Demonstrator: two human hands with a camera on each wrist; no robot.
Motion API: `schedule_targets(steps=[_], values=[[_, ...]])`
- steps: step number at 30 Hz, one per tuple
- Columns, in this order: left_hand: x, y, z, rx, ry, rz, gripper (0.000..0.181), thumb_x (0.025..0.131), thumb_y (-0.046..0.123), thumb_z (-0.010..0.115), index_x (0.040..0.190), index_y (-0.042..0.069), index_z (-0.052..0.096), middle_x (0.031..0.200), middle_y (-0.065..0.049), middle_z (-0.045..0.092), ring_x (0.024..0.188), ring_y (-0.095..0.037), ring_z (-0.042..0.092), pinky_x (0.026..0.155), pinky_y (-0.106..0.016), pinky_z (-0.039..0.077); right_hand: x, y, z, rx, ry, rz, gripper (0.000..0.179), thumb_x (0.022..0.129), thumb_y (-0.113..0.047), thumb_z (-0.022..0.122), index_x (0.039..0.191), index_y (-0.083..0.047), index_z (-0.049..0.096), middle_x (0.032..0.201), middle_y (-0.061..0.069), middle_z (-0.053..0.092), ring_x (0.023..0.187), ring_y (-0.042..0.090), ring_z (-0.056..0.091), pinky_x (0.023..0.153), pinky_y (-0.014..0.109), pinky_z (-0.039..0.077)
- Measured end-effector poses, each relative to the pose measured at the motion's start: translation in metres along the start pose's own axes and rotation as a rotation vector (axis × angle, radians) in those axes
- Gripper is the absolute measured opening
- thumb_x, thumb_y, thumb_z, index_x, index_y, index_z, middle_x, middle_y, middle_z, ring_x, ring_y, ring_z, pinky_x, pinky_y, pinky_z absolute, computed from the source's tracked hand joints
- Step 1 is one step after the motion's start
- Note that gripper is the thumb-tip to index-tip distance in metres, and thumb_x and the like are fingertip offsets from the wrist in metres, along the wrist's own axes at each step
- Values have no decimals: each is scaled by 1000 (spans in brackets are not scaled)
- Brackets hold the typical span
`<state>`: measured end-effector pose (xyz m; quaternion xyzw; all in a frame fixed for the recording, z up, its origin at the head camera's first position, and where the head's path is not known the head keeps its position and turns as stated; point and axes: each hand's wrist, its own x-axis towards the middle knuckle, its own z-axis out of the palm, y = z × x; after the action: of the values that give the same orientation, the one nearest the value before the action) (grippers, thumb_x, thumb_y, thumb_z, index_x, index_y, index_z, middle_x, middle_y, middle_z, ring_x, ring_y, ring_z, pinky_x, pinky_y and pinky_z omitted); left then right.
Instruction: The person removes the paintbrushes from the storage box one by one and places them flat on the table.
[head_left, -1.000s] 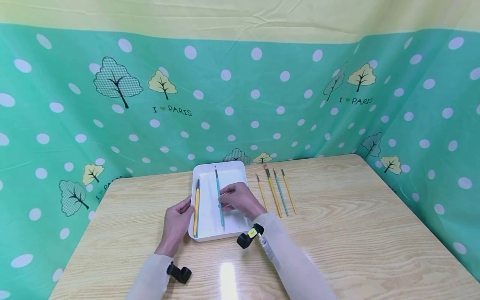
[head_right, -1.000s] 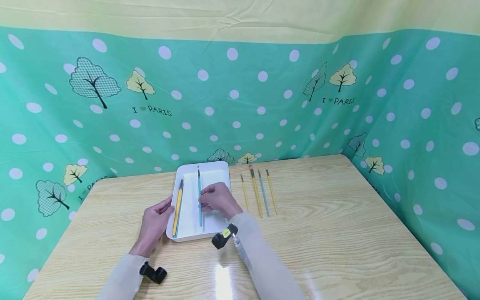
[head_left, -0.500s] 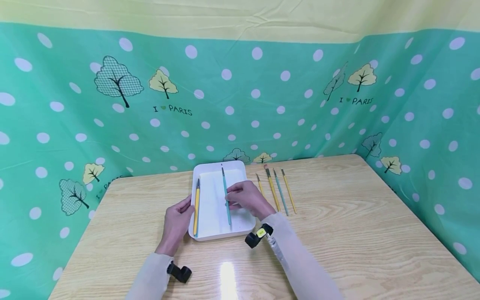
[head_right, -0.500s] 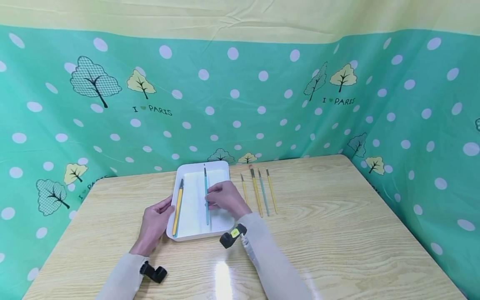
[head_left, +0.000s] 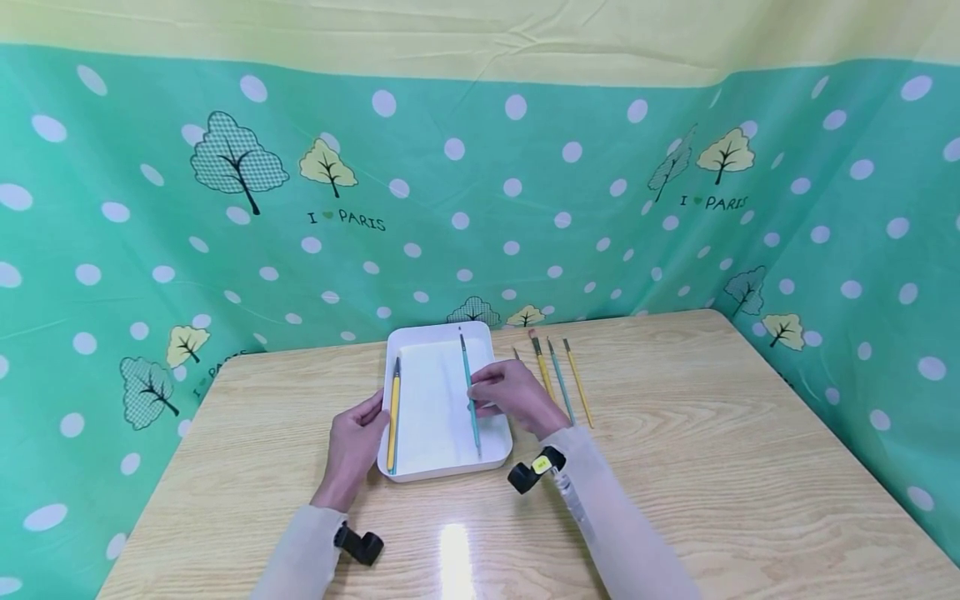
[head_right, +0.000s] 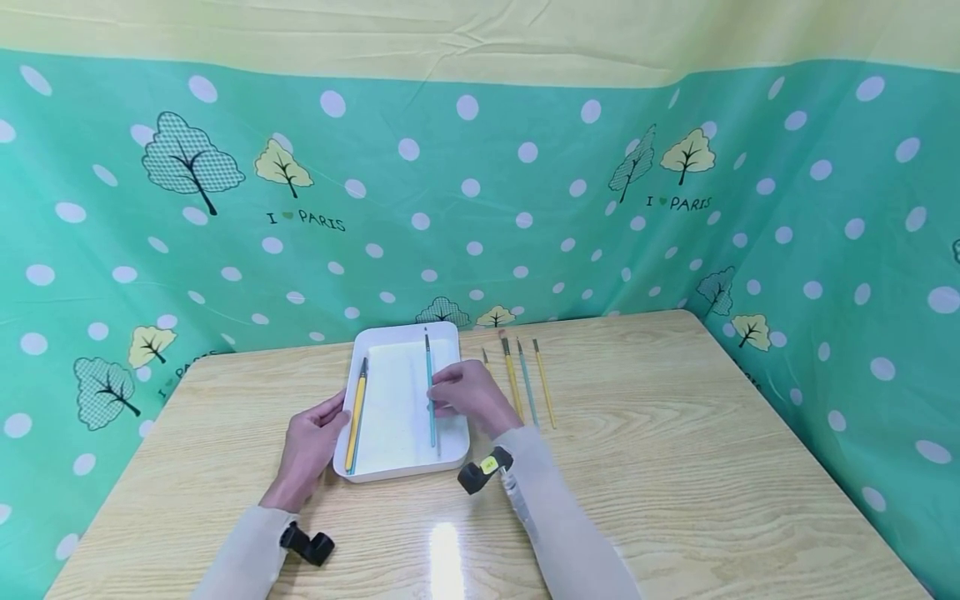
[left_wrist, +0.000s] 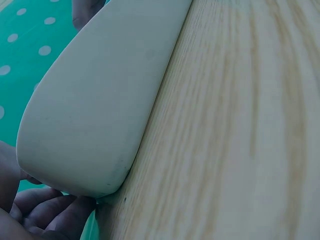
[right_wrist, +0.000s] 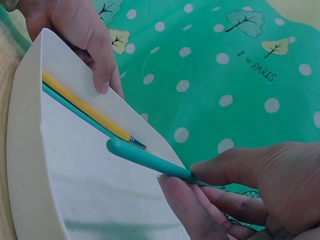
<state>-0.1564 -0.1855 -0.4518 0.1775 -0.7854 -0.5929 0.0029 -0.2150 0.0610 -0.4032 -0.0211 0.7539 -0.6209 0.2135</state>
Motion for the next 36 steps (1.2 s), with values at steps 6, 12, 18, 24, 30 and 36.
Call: schedule_targets(steps=[6, 12, 18, 24, 30, 36], values=[[0, 0, 0, 0, 3, -4, 49, 103, 19, 53, 152, 14, 47, 158, -12, 48, 147, -27, 45, 121, -41, 42, -2, 1, -9, 15, 7, 3, 28, 95, -5, 68, 123, 3, 66, 112, 18, 70, 92, 22, 72, 84, 33, 66], [0, 0, 0, -1, 3, -6, 49, 103, 18, 53, 151, 15, 47, 158, -12, 48, 147, -27, 46, 121, -42, 43, -6, 1, -16, 2, 27, 3, 30, 95, -5, 69, 124, 2, 65, 113, 18, 69, 92, 22, 72, 83, 32, 66], [0, -1, 1, 1, 10, -2, 48, 103, 18, 53, 151, 15, 48, 156, -12, 50, 145, -27, 48, 119, -41, 45, -9, 1, -26, -4, 37, 2, 33, 95, -6, 69, 126, 3, 65, 115, 18, 69, 92, 21, 73, 83, 32, 66], [0, -1, 1, -4, 5, 1, 49, 103, 19, 53, 151, 15, 47, 158, -11, 48, 146, -26, 46, 120, -40, 44, -10, 2, -37, -5, 56, 1, 32, 94, -4, 70, 125, 3, 65, 115, 19, 70, 92, 22, 72, 82, 33, 67], [-1, 0, -1, -4, 11, 13, 49, 103, 18, 53, 152, 16, 47, 158, -9, 47, 148, -26, 44, 121, -41, 43, -10, 4, -47, -33, 61, -1, 33, 97, -7, 67, 128, 2, 64, 118, 19, 69, 95, 21, 71, 83, 33, 66], [-2, 0, 1, 4, 0, -2, 48, 104, 19, 52, 152, 17, 46, 159, -10, 46, 148, -27, 44, 121, -41, 42, -13, 8, -63, -20, 64, -5, 33, 97, -6, 66, 129, 3, 64, 120, 19, 68, 95, 20, 69, 83, 31, 66]])
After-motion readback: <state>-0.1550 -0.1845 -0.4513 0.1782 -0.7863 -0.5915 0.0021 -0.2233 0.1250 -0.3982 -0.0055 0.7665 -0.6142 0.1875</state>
